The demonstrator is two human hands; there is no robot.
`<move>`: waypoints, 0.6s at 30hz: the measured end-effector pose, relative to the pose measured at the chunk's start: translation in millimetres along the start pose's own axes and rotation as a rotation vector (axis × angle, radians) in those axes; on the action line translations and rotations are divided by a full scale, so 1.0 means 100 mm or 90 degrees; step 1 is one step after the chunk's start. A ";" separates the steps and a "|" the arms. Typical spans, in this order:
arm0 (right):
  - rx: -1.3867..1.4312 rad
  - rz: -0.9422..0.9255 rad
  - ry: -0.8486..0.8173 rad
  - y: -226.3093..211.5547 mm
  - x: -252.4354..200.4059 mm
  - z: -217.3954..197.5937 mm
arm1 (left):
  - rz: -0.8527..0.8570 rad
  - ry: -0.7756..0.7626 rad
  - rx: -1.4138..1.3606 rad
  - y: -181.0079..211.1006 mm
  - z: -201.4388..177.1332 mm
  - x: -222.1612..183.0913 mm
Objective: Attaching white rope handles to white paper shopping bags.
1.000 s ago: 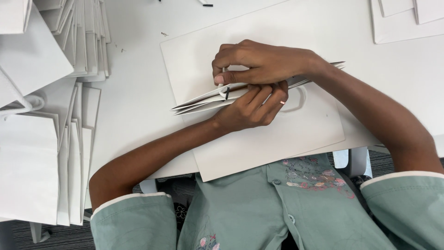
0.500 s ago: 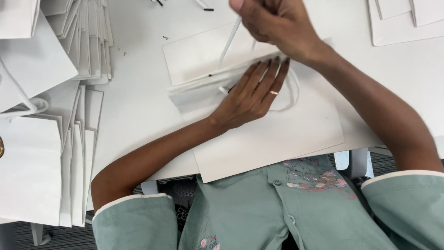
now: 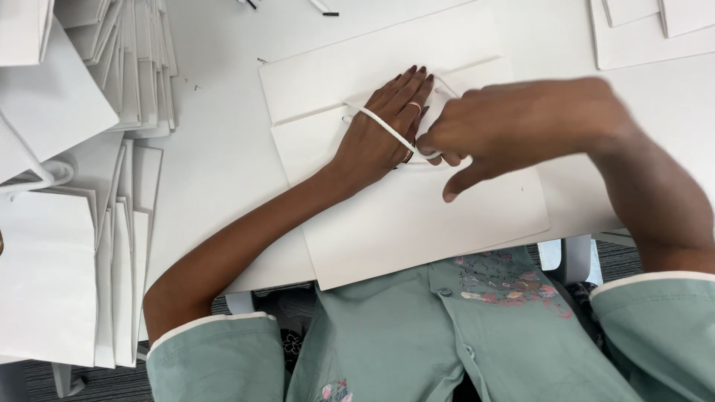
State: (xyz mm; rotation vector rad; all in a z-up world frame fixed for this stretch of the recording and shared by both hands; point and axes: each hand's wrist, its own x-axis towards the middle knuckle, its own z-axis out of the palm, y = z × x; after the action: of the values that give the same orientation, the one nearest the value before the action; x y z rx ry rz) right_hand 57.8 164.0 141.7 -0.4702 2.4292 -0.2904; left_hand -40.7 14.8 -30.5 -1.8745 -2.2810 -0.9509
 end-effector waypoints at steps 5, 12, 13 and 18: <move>-0.109 0.113 0.054 -0.07 0.43 0.49 | 0.000 -0.007 -0.073 0.00 -0.09 0.00; -0.025 0.132 0.041 -0.03 0.48 0.26 | -0.030 -0.047 -0.137 0.08 -0.28 0.06; -0.024 0.133 0.042 -0.03 0.41 0.13 | -0.028 -0.049 -0.137 0.05 -0.24 0.01; 0.401 -0.100 0.053 0.69 0.16 -0.08 | 0.063 0.164 0.008 -0.18 0.19 -0.32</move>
State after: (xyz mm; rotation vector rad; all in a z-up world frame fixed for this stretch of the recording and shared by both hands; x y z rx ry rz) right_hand 23.6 221.0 117.0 -0.3625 2.2175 -1.1148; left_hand -41.8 -5.4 -66.7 -1.7257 -2.0240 -1.0899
